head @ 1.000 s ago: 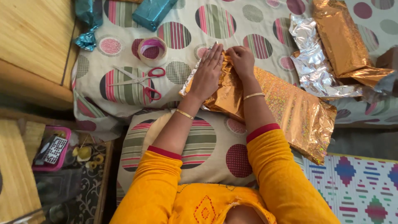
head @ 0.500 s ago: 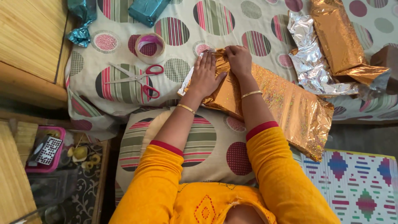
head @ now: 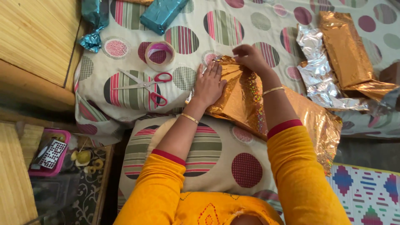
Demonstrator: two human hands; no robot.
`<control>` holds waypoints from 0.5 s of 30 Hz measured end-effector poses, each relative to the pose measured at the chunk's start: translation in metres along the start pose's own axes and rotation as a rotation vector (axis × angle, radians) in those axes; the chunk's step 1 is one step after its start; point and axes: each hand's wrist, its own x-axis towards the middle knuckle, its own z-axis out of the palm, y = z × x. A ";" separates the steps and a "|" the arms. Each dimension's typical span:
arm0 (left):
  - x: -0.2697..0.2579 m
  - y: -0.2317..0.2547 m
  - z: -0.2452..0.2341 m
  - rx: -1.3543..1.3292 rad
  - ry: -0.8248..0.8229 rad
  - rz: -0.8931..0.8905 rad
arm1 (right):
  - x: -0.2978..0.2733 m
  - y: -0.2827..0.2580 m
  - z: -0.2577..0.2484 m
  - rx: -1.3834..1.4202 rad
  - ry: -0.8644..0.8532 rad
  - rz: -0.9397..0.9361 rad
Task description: The person wraps a rectangular box with gold glittery paper, folding edges and securing them with clear tape. They use scissors to cut tape and trim excess paper, then place the wrapped gift aside and begin wrapping a second box.
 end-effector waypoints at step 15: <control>0.015 -0.012 -0.008 -0.316 0.244 -0.088 | -0.019 -0.018 0.019 -0.307 0.172 -0.221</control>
